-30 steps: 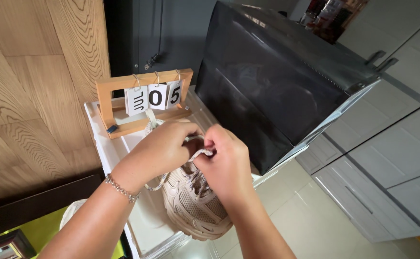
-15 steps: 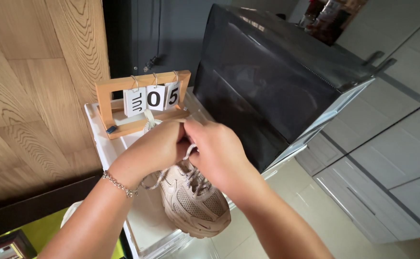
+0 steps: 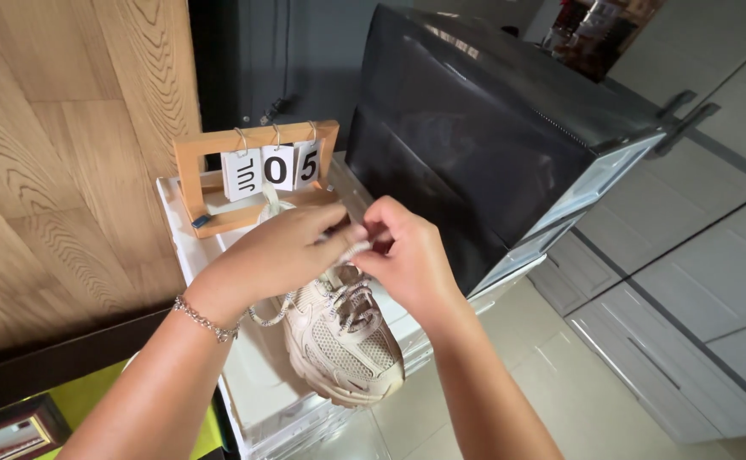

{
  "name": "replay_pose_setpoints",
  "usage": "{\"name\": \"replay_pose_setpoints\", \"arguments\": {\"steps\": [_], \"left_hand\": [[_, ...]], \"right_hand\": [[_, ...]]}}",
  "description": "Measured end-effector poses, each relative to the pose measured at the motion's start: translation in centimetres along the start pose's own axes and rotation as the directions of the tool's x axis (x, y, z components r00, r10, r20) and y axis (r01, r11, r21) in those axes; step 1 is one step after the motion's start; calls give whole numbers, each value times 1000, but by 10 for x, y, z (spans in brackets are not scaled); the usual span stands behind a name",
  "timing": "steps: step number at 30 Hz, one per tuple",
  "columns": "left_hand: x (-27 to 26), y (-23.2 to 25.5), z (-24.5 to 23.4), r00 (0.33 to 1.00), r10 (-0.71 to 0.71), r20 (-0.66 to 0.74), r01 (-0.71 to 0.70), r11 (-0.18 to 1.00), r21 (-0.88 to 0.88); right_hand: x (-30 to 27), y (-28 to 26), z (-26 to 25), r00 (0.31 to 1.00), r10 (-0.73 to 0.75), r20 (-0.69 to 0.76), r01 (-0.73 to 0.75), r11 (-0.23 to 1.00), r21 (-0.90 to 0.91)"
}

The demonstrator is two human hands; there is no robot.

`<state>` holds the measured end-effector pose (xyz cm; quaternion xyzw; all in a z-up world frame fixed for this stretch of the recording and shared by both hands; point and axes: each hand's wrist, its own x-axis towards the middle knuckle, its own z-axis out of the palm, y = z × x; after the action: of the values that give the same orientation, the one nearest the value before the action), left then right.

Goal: The recorder is lacing and unlacing a beige sneaker on top of a storage unit.

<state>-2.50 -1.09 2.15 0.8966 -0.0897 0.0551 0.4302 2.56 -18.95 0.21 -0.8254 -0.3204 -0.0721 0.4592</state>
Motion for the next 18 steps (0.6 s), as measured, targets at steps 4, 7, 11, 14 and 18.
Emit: {"name": "replay_pose_setpoints", "arguments": {"steps": [4,7,11,14,18], "left_hand": [[-4,-1,-2,1000,-17,10,16,999,42],[-2,-14,1,995,87,-47,-89,995,-40],[-6,-14,4,986,113,-122,-113,994,4],[-8,-15,10,978,111,-175,-106,994,35],[-10,-12,18,956,140,-258,-120,988,92]], "right_hand": [[1,31,4,999,-29,-21,32,988,151],[2,44,6,998,-47,34,30,920,390],[-3,61,6,992,41,122,-105,803,586],[-8,75,9,983,63,174,-171,662,729],[-11,81,13,971,98,216,-231,599,767]]}}
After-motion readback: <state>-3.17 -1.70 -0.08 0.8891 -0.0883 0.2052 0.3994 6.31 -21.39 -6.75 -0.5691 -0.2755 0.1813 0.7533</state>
